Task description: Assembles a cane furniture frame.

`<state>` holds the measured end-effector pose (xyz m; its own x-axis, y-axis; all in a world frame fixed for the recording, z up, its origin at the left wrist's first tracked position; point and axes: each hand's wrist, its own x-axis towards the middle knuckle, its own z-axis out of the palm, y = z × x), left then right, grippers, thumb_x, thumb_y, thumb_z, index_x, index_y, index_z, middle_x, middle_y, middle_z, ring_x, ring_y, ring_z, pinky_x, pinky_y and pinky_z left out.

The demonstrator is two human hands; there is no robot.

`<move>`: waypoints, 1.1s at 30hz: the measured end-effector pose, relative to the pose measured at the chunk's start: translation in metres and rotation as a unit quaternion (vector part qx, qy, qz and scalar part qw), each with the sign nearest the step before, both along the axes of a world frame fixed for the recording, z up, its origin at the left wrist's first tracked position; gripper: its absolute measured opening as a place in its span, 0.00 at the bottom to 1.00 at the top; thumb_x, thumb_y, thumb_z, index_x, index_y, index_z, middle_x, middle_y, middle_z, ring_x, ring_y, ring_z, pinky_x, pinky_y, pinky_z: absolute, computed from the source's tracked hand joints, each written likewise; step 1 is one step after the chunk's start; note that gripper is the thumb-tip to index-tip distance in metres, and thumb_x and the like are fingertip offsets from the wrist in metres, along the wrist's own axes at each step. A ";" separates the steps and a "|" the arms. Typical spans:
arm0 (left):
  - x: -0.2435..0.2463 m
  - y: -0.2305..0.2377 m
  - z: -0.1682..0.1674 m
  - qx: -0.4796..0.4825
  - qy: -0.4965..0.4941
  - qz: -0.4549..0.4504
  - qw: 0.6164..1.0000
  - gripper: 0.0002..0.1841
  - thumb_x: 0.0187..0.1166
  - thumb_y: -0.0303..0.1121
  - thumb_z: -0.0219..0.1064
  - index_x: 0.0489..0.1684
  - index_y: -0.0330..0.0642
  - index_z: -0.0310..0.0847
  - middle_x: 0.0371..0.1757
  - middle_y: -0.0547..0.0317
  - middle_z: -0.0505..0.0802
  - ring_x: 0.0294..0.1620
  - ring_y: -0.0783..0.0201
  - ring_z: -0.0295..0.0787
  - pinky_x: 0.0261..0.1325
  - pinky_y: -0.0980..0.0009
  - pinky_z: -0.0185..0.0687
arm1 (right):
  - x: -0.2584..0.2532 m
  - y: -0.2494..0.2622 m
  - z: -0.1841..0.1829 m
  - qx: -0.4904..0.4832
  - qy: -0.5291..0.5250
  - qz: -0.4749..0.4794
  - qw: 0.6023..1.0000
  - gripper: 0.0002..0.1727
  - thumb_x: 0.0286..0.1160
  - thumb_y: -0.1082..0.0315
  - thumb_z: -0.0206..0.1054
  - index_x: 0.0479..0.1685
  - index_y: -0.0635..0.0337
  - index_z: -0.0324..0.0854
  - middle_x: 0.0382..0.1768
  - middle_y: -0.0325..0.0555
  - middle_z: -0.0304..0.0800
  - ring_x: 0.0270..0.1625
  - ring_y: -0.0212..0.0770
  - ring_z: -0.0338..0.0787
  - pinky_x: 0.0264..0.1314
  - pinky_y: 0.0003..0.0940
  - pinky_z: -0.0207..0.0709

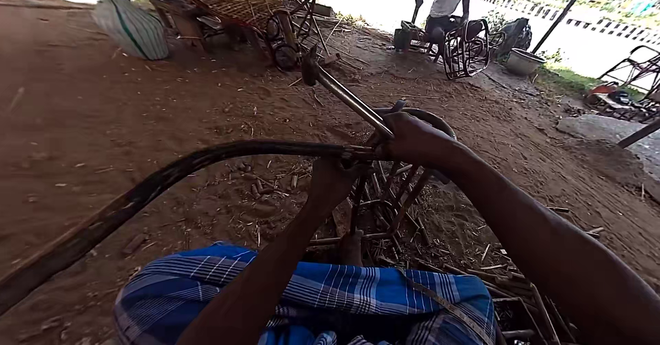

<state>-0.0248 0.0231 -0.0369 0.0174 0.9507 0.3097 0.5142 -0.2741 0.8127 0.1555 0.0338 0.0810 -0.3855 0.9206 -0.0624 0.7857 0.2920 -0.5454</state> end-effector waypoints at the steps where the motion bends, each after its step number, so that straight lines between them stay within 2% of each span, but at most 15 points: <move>1: 0.000 0.000 0.001 -0.005 0.010 -0.002 1.000 0.18 0.64 0.48 0.85 0.43 0.50 0.90 0.33 0.61 0.93 0.35 0.64 0.89 0.44 0.52 0.84 | 0.001 0.001 0.000 -0.008 0.008 0.005 1.000 0.11 0.69 0.70 0.74 0.48 0.57 0.82 0.38 0.43 0.93 0.38 0.39 0.91 0.43 0.46 0.84; 4: -0.003 0.002 0.002 0.000 0.018 -0.016 1.000 0.18 0.65 0.49 0.85 0.43 0.49 0.90 0.32 0.59 0.93 0.34 0.62 0.89 0.42 0.49 0.85 | 0.003 0.006 0.001 -0.010 0.014 0.029 0.999 0.14 0.69 0.73 0.74 0.52 0.59 0.81 0.38 0.42 0.91 0.36 0.37 0.89 0.42 0.42 0.84; 9: -0.002 0.004 0.000 -0.033 0.009 0.005 0.999 0.20 0.64 0.50 0.85 0.43 0.48 0.89 0.31 0.57 0.91 0.32 0.59 0.87 0.40 0.48 0.82 | -0.001 0.008 0.002 -0.005 -0.004 0.023 1.000 0.10 0.69 0.71 0.74 0.46 0.57 0.82 0.35 0.42 0.89 0.33 0.37 0.86 0.39 0.41 0.81; 11: -0.005 0.003 -0.001 -0.070 -0.053 -0.015 0.996 0.18 0.68 0.46 0.84 0.48 0.48 0.89 0.32 0.57 0.92 0.27 0.61 0.86 0.34 0.55 0.84 | -0.003 0.007 -0.002 0.000 0.007 0.013 1.000 0.07 0.69 0.70 0.74 0.43 0.56 0.83 0.33 0.41 0.87 0.32 0.36 0.85 0.37 0.40 0.79; 13: -0.011 -0.007 0.001 -0.128 -0.246 -0.085 0.957 0.10 0.82 0.37 0.72 0.51 0.41 0.87 0.28 0.55 0.90 0.16 0.67 0.79 0.16 0.72 0.75 | -0.002 0.008 -0.009 0.002 0.040 0.000 0.999 0.07 0.70 0.69 0.74 0.43 0.58 0.84 0.32 0.43 0.86 0.32 0.37 0.84 0.37 0.41 0.79; 14: -0.013 -0.013 0.004 -0.160 -0.337 -0.111 0.921 0.13 0.89 0.41 0.61 0.49 0.42 0.85 0.26 0.55 0.88 0.15 0.68 0.79 0.14 0.75 0.74 | 0.000 0.009 -0.012 0.000 0.057 -0.008 0.998 0.07 0.71 0.68 0.74 0.43 0.59 0.84 0.32 0.44 0.85 0.32 0.39 0.83 0.36 0.42 0.78; 16: -0.013 -0.021 0.015 -0.191 -0.423 -0.101 0.880 0.30 0.89 0.62 0.45 0.46 0.47 0.84 0.26 0.57 0.89 0.14 0.69 0.79 0.12 0.76 0.72 | 0.002 0.010 -0.017 -0.003 0.093 -0.023 0.995 0.08 0.71 0.68 0.75 0.44 0.60 0.84 0.32 0.45 0.86 0.33 0.40 0.84 0.38 0.46 0.78; 17: -0.010 -0.023 0.020 -0.200 -0.433 -0.075 0.876 0.34 0.87 0.68 0.43 0.45 0.47 0.83 0.25 0.58 0.89 0.12 0.69 0.77 0.11 0.76 0.71 | 0.003 0.009 -0.021 -0.003 0.116 -0.029 0.993 0.08 0.71 0.68 0.74 0.44 0.60 0.84 0.32 0.46 0.87 0.34 0.41 0.85 0.38 0.46 0.79; 20: -0.003 -0.021 0.019 -0.209 -0.437 -0.037 0.874 0.31 0.88 0.65 0.47 0.46 0.45 0.82 0.24 0.57 0.88 0.09 0.68 0.74 0.08 0.75 0.69 | 0.009 -0.015 -0.031 0.046 0.208 -0.062 0.975 0.10 0.78 0.68 0.65 0.53 0.59 0.83 0.44 0.46 0.93 0.44 0.40 0.92 0.48 0.45 0.85; 21: -0.003 -0.020 0.016 -0.208 -0.434 -0.047 0.875 0.30 0.88 0.64 0.47 0.48 0.46 0.82 0.24 0.57 0.87 0.09 0.68 0.74 0.08 0.75 0.69 | 0.012 -0.037 -0.035 0.080 0.231 -0.079 0.966 0.13 0.84 0.65 0.61 0.60 0.57 0.81 0.43 0.46 0.90 0.42 0.41 0.90 0.46 0.45 0.84; 24: -0.005 -0.017 0.012 -0.195 -0.434 -0.061 0.877 0.29 0.88 0.65 0.47 0.48 0.47 0.79 0.21 0.56 0.84 0.08 0.68 0.71 0.08 0.75 0.67 | 0.026 -0.116 -0.063 0.106 0.321 -0.122 0.933 0.21 0.92 0.49 0.52 0.75 0.43 0.73 0.21 0.40 0.73 0.15 0.37 0.73 0.13 0.33 0.73; 25: -0.006 -0.014 0.010 -0.192 -0.439 -0.058 0.876 0.29 0.89 0.64 0.47 0.46 0.45 0.80 0.19 0.55 0.84 0.08 0.67 0.72 0.08 0.74 0.68 | 0.034 -0.138 -0.076 0.070 0.355 -0.135 0.922 0.21 0.91 0.46 0.51 0.73 0.40 0.75 0.18 0.38 0.67 0.12 0.35 0.67 0.11 0.32 0.66; 28: -0.004 -0.012 0.006 -0.181 -0.433 -0.068 0.880 0.30 0.90 0.63 0.46 0.44 0.44 0.80 0.17 0.54 0.81 0.07 0.65 0.72 0.08 0.72 0.69 | 0.044 -0.184 -0.085 -0.046 0.417 -0.166 0.892 0.19 0.91 0.49 0.49 0.56 0.51 0.79 0.16 0.31 0.61 0.10 0.27 0.59 0.08 0.24 0.57; 32: -0.002 -0.018 0.006 -0.168 -0.413 -0.057 0.893 0.32 0.86 0.69 0.47 0.41 0.48 0.81 0.17 0.57 0.81 0.08 0.66 0.70 0.08 0.73 0.67 | 0.040 -0.196 -0.090 0.085 0.309 -0.158 0.934 0.27 0.90 0.38 0.48 0.43 0.53 0.77 0.16 0.32 0.65 0.13 0.31 0.66 0.12 0.31 0.65; 33: -0.001 -0.018 0.006 -0.169 -0.414 -0.051 0.893 0.32 0.85 0.69 0.47 0.43 0.48 0.81 0.17 0.57 0.81 0.07 0.67 0.70 0.08 0.72 0.68 | 0.043 -0.193 -0.091 0.063 0.252 -0.168 0.951 0.28 0.89 0.36 0.48 0.40 0.51 0.77 0.16 0.34 0.68 0.14 0.33 0.70 0.14 0.34 0.69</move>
